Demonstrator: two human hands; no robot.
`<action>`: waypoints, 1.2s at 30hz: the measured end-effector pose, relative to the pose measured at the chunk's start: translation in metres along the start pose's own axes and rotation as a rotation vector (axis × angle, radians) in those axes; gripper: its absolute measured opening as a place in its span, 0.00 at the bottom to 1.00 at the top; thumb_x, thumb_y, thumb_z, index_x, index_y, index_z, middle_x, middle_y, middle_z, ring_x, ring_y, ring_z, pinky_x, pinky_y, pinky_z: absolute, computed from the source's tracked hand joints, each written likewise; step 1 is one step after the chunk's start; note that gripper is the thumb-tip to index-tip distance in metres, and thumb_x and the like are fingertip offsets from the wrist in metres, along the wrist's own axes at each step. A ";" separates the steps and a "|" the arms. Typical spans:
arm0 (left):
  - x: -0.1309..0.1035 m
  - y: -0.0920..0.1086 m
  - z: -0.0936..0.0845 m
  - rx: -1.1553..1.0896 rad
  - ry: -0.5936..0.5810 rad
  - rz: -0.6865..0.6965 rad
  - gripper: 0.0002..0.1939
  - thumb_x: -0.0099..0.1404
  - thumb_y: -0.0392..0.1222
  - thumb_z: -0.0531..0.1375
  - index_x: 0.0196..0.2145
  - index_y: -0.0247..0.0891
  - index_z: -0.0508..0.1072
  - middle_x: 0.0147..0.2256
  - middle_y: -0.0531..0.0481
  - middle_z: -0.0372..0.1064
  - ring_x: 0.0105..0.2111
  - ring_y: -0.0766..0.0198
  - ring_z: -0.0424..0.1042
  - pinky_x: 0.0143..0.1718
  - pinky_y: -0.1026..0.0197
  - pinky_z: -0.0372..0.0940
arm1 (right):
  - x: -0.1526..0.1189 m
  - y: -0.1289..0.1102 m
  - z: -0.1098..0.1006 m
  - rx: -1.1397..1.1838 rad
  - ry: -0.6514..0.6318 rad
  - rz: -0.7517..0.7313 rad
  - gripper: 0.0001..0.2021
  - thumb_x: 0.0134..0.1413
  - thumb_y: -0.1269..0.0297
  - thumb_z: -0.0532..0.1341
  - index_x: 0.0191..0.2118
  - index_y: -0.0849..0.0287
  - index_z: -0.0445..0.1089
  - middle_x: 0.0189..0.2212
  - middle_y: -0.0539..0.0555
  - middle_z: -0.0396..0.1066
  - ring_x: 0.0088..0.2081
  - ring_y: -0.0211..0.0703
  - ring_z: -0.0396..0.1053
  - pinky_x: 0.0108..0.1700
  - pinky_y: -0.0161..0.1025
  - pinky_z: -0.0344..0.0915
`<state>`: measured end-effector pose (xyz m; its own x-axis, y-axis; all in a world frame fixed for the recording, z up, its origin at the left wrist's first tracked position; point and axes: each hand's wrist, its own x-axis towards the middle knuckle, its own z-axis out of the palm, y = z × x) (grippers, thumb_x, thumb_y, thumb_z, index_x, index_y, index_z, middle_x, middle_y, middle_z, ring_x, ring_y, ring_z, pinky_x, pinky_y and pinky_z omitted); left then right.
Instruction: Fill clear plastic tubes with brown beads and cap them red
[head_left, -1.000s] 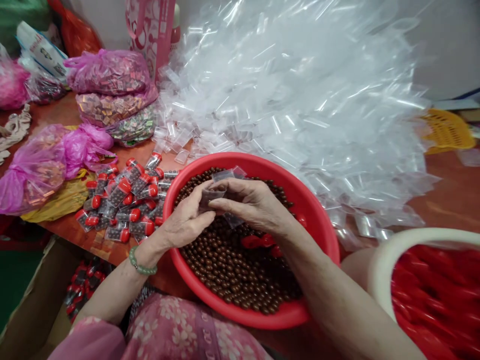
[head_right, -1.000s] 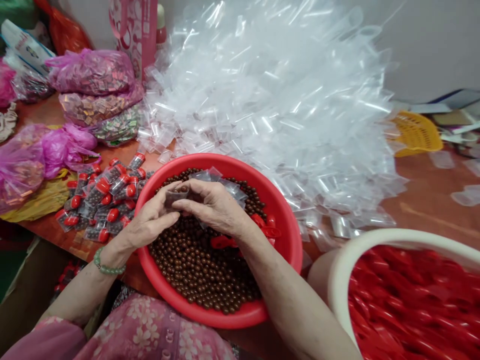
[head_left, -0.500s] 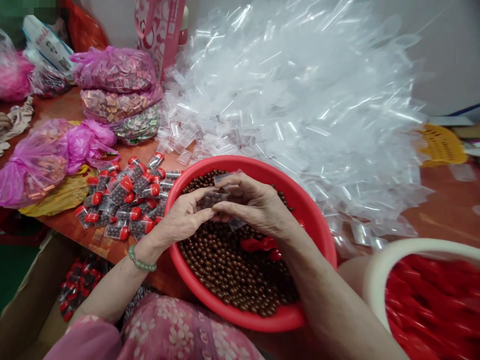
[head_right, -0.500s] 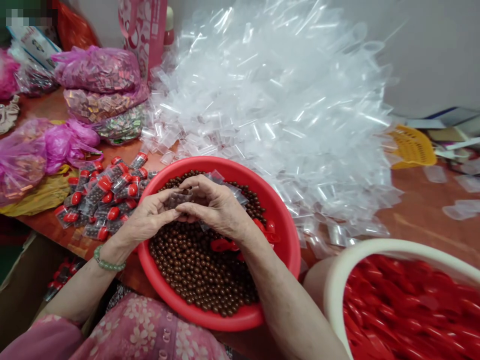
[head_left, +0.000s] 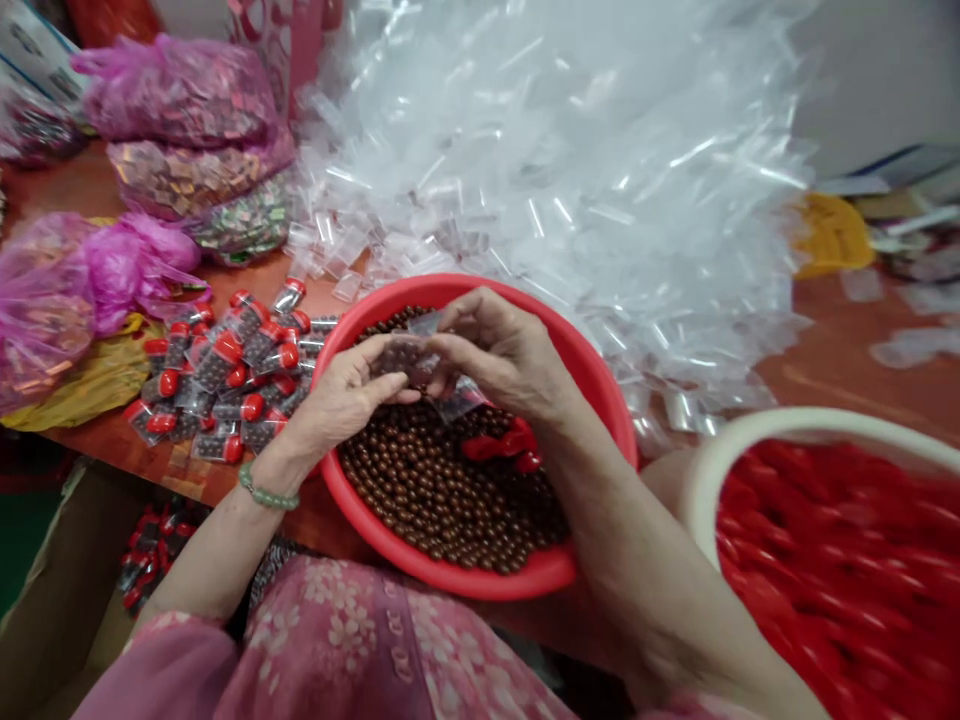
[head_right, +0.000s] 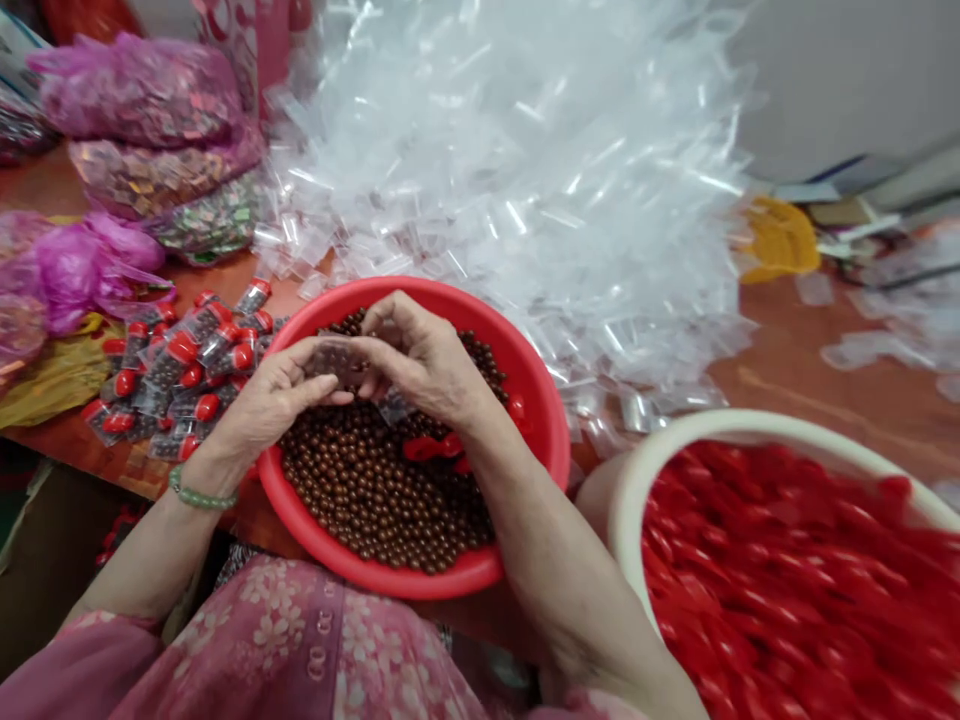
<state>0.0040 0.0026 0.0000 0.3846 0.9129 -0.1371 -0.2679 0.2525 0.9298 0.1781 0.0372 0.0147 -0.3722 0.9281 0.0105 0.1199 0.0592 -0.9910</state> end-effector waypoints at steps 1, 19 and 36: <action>0.001 0.000 0.000 0.025 0.013 0.005 0.18 0.60 0.35 0.61 0.49 0.37 0.71 0.48 0.46 0.72 0.47 0.61 0.73 0.45 0.62 0.71 | 0.001 0.001 -0.003 -0.012 0.015 0.001 0.17 0.50 0.47 0.65 0.34 0.52 0.61 0.20 0.44 0.68 0.19 0.38 0.70 0.22 0.35 0.66; 0.003 -0.002 0.003 0.189 0.162 0.135 0.15 0.54 0.47 0.69 0.34 0.35 0.73 0.31 0.51 0.75 0.34 0.65 0.76 0.41 0.63 0.69 | -0.083 0.006 -0.038 -1.025 -0.299 -0.062 0.09 0.57 0.67 0.61 0.42 0.56 0.74 0.41 0.58 0.75 0.44 0.52 0.67 0.46 0.48 0.61; -0.016 0.000 0.031 0.321 0.012 -0.008 0.09 0.56 0.42 0.65 0.33 0.35 0.73 0.28 0.53 0.71 0.28 0.69 0.68 0.32 0.65 0.61 | -0.077 0.004 -0.015 0.180 0.397 0.085 0.14 0.42 0.58 0.71 0.36 0.55 0.73 0.28 0.48 0.75 0.29 0.38 0.73 0.36 0.39 0.73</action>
<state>0.0256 -0.0218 0.0130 0.3749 0.9153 -0.1470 0.0286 0.1471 0.9887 0.2209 -0.0284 0.0116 0.0185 0.9982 -0.0562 -0.0408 -0.0554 -0.9976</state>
